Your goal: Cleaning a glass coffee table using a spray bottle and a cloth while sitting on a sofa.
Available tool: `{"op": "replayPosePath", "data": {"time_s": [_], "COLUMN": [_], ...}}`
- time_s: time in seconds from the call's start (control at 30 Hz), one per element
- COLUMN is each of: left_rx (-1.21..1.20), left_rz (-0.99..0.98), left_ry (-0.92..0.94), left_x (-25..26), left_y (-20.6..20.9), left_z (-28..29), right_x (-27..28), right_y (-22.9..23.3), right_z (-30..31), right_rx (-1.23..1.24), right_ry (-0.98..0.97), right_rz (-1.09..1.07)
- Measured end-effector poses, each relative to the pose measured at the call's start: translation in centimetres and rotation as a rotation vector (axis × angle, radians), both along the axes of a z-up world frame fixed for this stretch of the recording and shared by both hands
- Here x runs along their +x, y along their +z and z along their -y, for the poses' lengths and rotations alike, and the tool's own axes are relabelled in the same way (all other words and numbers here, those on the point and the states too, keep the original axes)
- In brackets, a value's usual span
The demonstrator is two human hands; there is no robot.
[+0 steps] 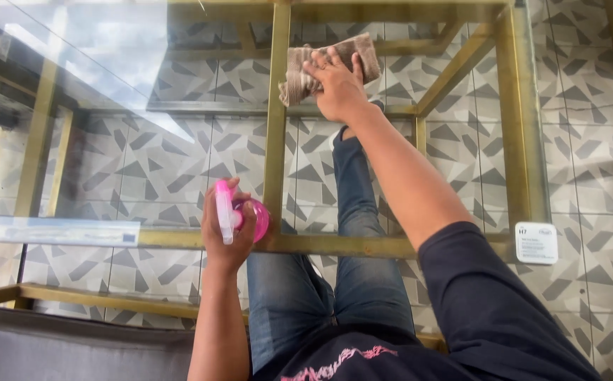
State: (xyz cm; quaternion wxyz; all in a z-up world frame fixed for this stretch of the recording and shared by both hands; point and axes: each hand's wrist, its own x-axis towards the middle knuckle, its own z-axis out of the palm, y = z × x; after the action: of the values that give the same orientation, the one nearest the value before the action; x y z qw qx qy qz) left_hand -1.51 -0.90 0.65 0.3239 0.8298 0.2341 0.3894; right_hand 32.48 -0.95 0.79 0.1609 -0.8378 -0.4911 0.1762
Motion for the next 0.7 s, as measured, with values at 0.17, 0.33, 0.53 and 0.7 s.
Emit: {"op": "replayPosePath", "data": {"time_s": [0.17, 0.33, 0.53, 0.7], "left_rx": [-0.087, -0.169, -0.116, -0.146], "left_rz": [0.004, 0.062, 0.063, 0.11], "left_ry": [-0.021, -0.061, -0.069, -0.079], "left_x": [-0.2, 0.0, -0.2, -0.1], "left_y": [-0.7, -1.5, -1.8, -1.3], "left_z": [-0.4, -0.8, -0.8, -0.6], "right_x": [-8.3, -14.0, -16.0, -15.1], "right_y": [-1.1, -2.9, -6.1, -5.8], "right_z": [9.8, 21.3, 25.1, 17.5], "right_rx": [0.091, 0.187, 0.286, 0.199], "right_ry": [0.243, 0.409, 0.34, 0.269], "right_rz": [0.07, 0.222, 0.306, 0.144]}}
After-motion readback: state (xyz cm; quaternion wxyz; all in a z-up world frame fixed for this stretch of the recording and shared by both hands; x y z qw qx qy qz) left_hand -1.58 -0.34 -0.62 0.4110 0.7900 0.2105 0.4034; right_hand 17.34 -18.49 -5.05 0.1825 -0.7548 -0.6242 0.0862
